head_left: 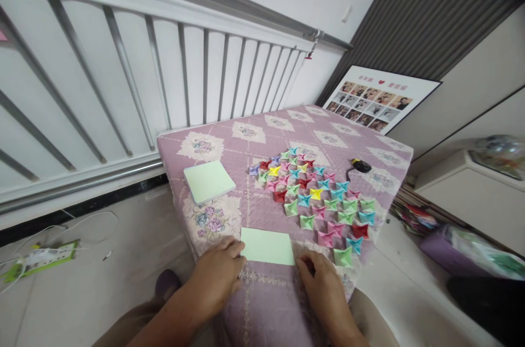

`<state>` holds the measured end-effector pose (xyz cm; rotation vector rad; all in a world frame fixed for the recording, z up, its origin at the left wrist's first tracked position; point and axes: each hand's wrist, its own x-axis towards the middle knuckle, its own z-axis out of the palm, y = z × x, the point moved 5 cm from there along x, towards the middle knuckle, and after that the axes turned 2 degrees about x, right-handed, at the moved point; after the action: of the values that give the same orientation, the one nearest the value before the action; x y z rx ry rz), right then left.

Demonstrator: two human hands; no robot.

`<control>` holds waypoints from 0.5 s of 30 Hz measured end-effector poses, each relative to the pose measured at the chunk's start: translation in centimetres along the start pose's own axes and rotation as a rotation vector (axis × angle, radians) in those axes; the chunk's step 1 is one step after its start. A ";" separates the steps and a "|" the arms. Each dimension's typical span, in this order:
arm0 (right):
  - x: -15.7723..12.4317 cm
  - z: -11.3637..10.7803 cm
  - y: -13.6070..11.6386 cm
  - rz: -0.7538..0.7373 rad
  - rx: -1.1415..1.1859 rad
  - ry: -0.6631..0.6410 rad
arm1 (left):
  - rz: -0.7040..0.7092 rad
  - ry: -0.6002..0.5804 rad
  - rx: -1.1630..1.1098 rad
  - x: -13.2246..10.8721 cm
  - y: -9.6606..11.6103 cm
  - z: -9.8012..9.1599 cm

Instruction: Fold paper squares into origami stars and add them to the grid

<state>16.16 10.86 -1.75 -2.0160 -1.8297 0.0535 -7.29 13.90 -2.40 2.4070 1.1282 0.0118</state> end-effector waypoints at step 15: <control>-4.3 4.2 -6.0 -0.305 -0.139 -0.476 | 0.056 0.035 0.014 -0.3 -0.2 -0.3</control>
<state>8.64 8.18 -4.73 -1.9014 -2.4807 0.3520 -7.68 13.95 -2.22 2.4591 1.0797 0.0644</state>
